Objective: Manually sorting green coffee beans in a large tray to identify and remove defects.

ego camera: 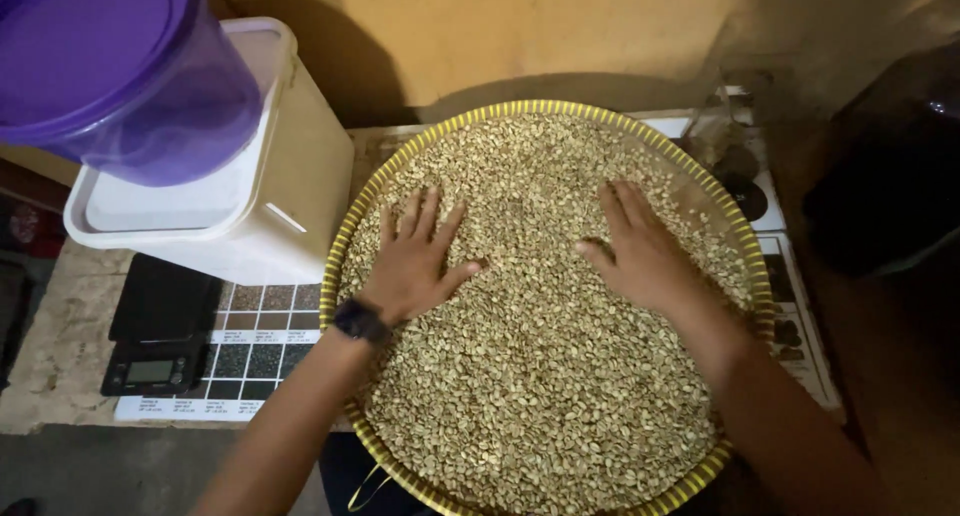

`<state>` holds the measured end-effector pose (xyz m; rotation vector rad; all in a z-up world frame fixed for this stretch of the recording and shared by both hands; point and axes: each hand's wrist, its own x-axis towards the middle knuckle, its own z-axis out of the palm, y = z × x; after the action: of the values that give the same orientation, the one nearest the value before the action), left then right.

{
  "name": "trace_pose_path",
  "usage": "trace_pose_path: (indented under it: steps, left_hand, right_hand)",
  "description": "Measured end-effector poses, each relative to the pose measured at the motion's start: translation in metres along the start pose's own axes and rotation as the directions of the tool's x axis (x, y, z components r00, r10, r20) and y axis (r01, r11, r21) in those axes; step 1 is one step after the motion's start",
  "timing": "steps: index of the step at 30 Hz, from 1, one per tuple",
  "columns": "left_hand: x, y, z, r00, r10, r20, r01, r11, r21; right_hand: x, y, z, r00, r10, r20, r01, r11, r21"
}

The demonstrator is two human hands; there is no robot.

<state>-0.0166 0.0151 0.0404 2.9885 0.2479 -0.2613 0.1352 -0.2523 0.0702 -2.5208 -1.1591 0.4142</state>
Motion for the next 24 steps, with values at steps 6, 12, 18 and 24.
trace_pose_path:
  steps: [6,12,18,24]
  left_hand:
    - [-0.01,-0.019,0.002,0.997,-0.014,-0.076,0.014,1.0,-0.006]
    - [0.027,-0.013,-0.004,0.996,-0.04,-0.074,0.033,0.995,-0.096]
    - [0.081,0.014,-0.005,0.987,0.017,-0.162,-0.048,0.98,-0.194]
    - [0.133,0.057,0.019,0.95,0.183,-0.254,-0.244,0.941,-0.235]
  right_hand:
    - [-0.002,-0.035,0.019,0.954,-0.236,0.182,0.252,0.965,-0.069]
    - [-0.009,-0.037,0.062,0.83,-0.523,0.193,0.545,0.835,-0.08]
    - [0.012,-0.003,0.035,0.902,-0.372,-0.218,0.367,0.928,-0.064]
    - [0.019,0.036,0.023,0.827,-0.262,-0.497,0.341,0.937,0.073]
